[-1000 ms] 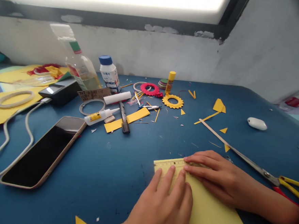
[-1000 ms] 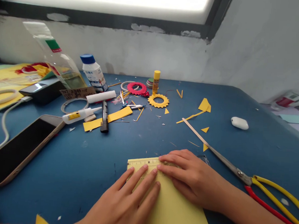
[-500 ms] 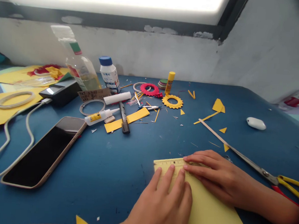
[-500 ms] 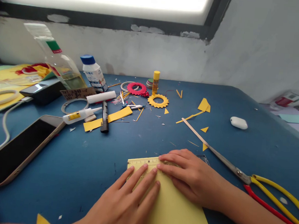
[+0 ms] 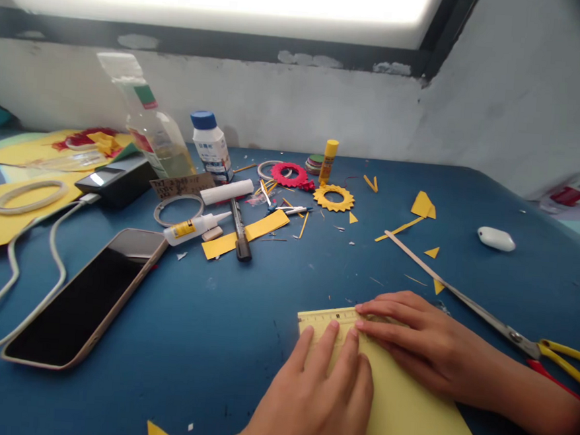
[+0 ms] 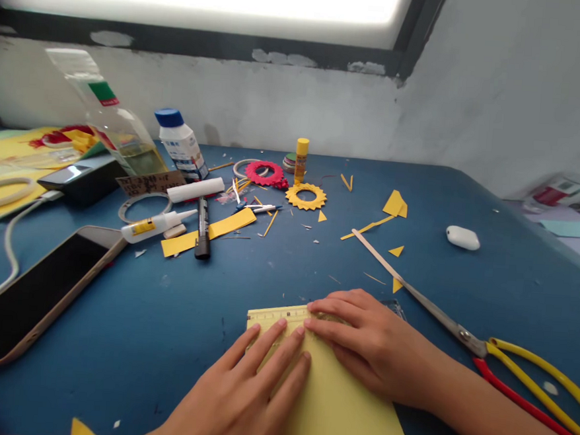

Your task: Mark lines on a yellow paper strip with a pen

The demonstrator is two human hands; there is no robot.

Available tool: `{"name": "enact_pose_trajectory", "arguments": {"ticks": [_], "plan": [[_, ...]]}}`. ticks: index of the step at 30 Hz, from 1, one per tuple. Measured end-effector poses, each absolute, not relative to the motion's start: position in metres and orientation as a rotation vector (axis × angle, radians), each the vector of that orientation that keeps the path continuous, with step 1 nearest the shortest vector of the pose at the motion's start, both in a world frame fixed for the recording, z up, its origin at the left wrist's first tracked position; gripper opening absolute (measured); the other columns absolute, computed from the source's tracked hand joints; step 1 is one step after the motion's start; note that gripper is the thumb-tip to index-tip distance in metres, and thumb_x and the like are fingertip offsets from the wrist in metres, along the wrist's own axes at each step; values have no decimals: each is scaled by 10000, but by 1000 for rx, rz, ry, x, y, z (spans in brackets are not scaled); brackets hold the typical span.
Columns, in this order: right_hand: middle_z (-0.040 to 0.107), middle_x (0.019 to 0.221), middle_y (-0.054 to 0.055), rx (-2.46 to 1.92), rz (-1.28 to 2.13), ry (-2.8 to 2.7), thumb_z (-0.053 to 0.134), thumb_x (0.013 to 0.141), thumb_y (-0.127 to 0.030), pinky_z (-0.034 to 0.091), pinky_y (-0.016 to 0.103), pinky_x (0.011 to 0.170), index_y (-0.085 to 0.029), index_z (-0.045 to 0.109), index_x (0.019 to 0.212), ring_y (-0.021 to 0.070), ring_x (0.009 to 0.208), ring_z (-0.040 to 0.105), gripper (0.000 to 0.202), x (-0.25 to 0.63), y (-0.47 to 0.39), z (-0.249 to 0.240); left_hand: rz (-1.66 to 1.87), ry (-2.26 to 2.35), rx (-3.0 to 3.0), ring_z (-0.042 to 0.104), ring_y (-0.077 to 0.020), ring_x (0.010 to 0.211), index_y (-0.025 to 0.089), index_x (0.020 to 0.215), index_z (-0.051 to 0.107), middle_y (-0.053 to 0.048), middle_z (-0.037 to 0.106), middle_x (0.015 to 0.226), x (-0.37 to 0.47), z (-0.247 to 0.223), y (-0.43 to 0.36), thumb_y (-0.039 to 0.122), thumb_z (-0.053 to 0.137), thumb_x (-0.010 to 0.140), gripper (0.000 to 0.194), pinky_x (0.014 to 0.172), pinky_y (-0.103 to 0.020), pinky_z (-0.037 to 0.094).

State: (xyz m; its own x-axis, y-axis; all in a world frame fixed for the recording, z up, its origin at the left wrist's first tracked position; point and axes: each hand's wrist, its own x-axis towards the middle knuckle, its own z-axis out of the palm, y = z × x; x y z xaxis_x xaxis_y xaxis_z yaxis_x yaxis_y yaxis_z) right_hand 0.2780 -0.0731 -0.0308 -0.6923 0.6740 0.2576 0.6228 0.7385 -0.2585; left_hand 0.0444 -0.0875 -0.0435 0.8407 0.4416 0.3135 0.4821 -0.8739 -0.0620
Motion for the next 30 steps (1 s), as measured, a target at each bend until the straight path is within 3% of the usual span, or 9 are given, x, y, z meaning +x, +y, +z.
{"name": "enact_pose_trajectory", "arguments": {"ticks": [10, 30], "plan": [[629, 1176, 108, -984, 214, -2629, 471, 880, -145, 476, 357, 901, -189, 591, 1192, 207, 1073, 565, 337, 276, -72, -29, -509, -754, -2867, 561, -299, 1116, 128, 1142, 584, -104, 602, 1238, 45, -44, -87, 522, 403, 870, 512, 879, -396, 452], [629, 1169, 111, -958, 200, -2611, 470, 877, -124, 452, 386, 922, -155, 594, 1168, 214, 1092, 531, 317, 274, -73, -31, -243, -726, -3035, 497, -379, 1186, 72, 1209, 553, -180, 518, 1312, 45, -29, -88, 451, 385, 880, 529, 902, -493, 469]]}}
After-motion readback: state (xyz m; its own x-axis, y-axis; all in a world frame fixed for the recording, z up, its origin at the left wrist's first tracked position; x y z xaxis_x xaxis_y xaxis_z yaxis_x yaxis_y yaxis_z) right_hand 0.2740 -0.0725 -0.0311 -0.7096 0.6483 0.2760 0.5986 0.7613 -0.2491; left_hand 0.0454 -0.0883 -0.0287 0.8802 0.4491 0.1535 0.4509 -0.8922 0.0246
